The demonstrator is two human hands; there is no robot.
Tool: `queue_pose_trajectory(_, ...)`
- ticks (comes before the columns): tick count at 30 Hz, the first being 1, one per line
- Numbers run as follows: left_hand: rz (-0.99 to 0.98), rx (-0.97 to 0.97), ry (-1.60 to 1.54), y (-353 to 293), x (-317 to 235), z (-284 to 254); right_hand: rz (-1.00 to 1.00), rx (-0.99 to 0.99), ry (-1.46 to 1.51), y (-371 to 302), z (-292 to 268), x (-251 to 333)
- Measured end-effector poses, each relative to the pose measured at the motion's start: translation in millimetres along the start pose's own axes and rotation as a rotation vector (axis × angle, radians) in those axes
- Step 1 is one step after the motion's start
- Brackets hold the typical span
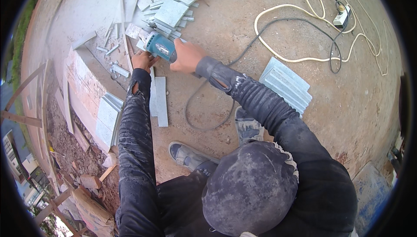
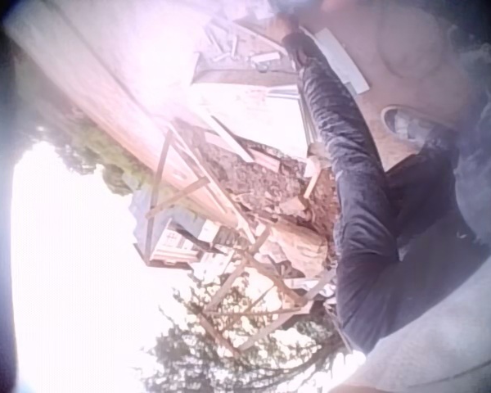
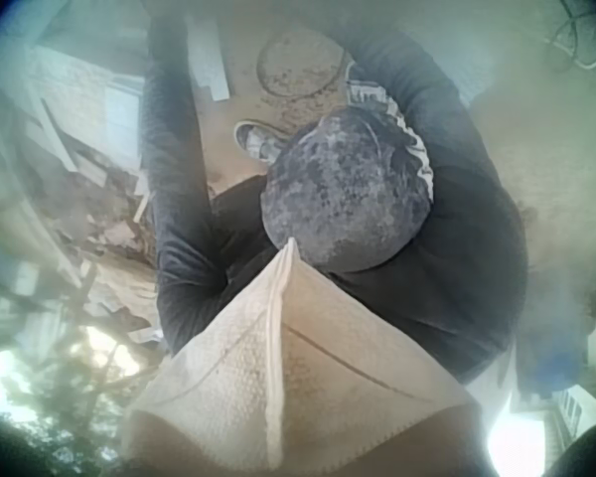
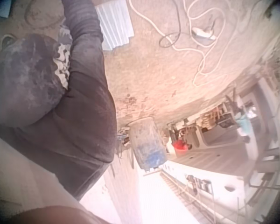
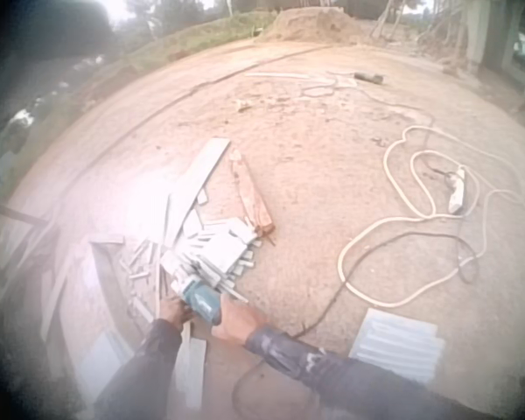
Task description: The person cuts several tiles using an angle grinder while kneeling on the ground.
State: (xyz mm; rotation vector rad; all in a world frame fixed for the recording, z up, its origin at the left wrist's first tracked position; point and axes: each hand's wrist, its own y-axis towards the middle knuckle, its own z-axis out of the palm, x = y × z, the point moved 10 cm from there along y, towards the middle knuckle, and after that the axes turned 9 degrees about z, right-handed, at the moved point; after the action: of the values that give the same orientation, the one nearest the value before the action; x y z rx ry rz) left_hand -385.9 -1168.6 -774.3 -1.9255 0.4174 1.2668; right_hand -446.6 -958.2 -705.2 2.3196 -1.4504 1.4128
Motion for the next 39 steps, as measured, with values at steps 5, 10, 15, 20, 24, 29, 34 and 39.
queue_pose_trajectory(5, -0.012, -0.003, 0.001, 1, 2, 0, 0.011, -0.010, 0.002, 9, 1, 4)
queue_pose_trajectory(10, -0.021, -0.009, 0.004, 2, 3, -3, 0.031, 0.061, -0.009, 19, 7, 9)
queue_pose_trajectory(15, -0.025, -0.013, 0.029, 4, 5, -3, 0.044, 0.113, 0.031, 26, 6, 16)
queue_pose_trajectory(20, -0.019, -0.006, 0.034, 6, 8, -4, 0.049, 0.085, -0.047, 33, 2, 23)
queue_pose_trajectory(24, -0.015, -0.012, 0.073, 8, 8, -8, 0.048, 0.086, -0.068, 40, 3, 28)
queue_pose_trajectory(29, -0.017, -0.014, 0.038, 8, 10, -4, 0.055, 0.058, -0.085, 52, 4, 28)
queue_pose_trajectory(34, -0.003, -0.001, 0.041, 11, 11, -8, 0.070, 0.080, -0.094, 61, 8, 34)
queue_pose_trajectory(39, -0.009, -0.011, 0.032, 7, 9, -4, 0.080, 0.099, -0.095, 63, 10, 31)
